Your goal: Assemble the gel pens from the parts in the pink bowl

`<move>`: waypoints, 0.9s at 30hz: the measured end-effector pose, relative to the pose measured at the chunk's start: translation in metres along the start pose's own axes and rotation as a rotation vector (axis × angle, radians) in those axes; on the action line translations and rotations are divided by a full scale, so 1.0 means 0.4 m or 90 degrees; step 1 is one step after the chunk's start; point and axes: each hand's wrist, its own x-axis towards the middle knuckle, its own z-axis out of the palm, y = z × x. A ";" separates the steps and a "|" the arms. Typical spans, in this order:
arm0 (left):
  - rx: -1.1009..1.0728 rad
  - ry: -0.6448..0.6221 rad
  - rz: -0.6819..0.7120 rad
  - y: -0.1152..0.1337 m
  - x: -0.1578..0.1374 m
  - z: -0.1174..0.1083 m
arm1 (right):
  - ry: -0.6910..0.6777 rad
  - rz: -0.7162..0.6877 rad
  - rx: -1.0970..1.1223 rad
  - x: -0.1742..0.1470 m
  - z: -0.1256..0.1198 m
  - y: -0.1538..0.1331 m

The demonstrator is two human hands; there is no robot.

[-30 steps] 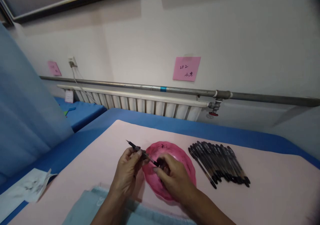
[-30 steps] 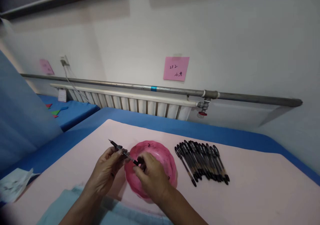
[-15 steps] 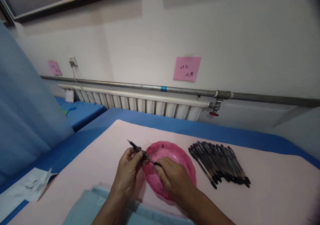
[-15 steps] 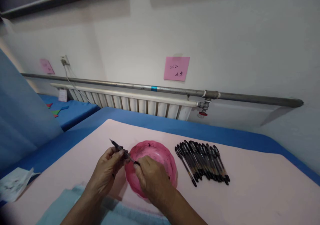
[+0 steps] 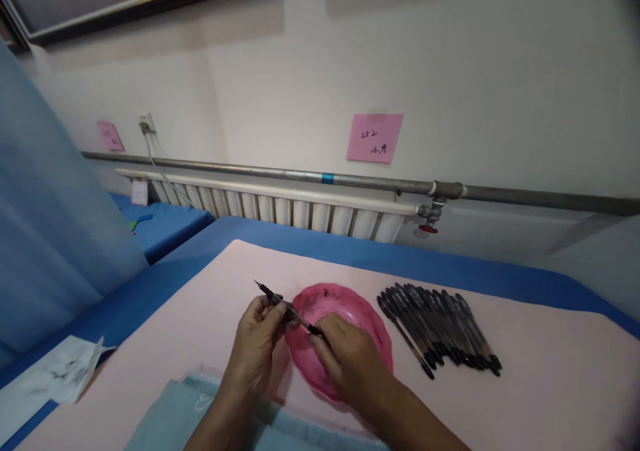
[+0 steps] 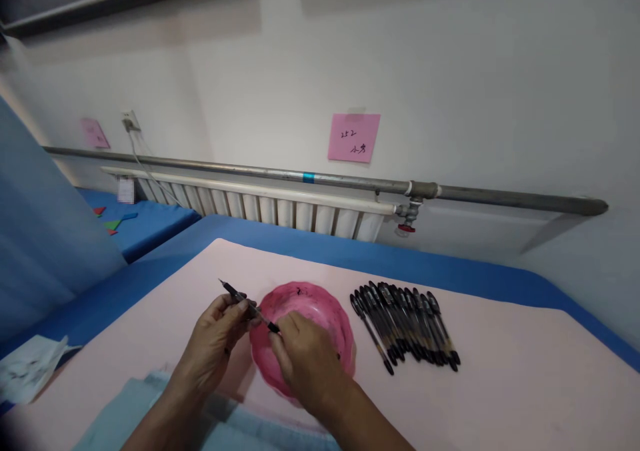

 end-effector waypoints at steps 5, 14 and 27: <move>0.007 -0.004 -0.006 -0.006 0.003 -0.002 | -0.003 0.000 -0.005 0.000 -0.002 -0.006; 0.025 -0.001 -0.001 -0.010 0.000 -0.002 | -0.011 0.012 0.015 0.000 0.004 -0.001; 0.066 0.035 0.029 0.007 0.006 -0.009 | -0.119 0.160 0.097 0.018 -0.021 0.042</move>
